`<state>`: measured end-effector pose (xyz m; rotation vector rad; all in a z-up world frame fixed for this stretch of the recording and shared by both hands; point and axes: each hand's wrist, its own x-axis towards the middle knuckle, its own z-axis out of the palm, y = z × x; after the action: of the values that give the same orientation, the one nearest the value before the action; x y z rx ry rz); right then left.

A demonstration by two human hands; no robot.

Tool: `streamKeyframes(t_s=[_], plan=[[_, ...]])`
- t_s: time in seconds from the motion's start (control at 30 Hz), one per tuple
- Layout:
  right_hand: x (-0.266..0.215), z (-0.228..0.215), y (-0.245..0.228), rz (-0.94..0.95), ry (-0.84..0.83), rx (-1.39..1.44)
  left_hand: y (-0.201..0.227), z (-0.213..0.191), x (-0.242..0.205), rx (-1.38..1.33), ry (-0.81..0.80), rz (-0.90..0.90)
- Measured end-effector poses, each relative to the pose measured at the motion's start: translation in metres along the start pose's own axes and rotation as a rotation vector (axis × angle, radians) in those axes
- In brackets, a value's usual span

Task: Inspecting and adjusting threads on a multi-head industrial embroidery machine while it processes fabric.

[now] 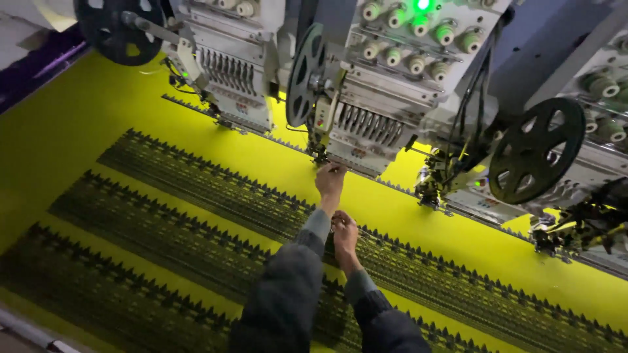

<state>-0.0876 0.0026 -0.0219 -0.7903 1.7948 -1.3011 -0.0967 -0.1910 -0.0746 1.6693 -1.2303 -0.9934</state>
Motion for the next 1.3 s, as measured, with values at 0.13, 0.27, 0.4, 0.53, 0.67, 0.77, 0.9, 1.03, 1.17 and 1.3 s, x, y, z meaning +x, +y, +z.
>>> streamKeyframes(t_s=[0.13, 0.27, 0.4, 0.53, 0.67, 0.77, 0.9, 1.03, 1.17, 1.3], plan=[[0.005, 0.011, 0.003, -0.104, -0.044, -0.413, -0.010, -0.076, -0.046, 0.046, 0.044, -0.097], [0.018, 0.047, -0.006, -0.055, -0.024, 0.051, -0.018, -0.147, -0.060, -0.229, -0.320, -0.097], [0.005, 0.050, -0.017, -0.048, 0.060, 0.094, -0.009, -0.185, -0.077, -0.220, -0.522, -0.052], [0.020, 0.058, -0.001, -0.081, 0.066, 0.051, -0.029, -0.186, -0.066, -0.216, -0.541, -0.014], [0.021, 0.069, -0.004, -0.183, 0.101, -0.097, -0.028, -0.189, -0.064, -0.259, -0.510, -0.003], [0.017, 0.076, -0.003, -0.200, 0.130, -0.176, -0.024, -0.195, -0.072, -0.288, -0.462, -0.003], [0.012, 0.078, 0.000, -0.295, 0.150, -0.299, -0.051, -0.181, -0.061, -0.228, -0.389, 0.127], [0.015, 0.078, 0.011, -0.309, 0.167, -0.319, -0.057, -0.175, -0.065, -0.154, -0.357, 0.189], [0.006, 0.077, 0.004, -0.347, 0.166, -0.267, -0.042, -0.184, -0.074, -0.117, -0.388, 0.202], [0.013, 0.077, 0.017, -0.364, 0.177, -0.300, -0.035, -0.189, -0.078, -0.028, -0.398, 0.234]])
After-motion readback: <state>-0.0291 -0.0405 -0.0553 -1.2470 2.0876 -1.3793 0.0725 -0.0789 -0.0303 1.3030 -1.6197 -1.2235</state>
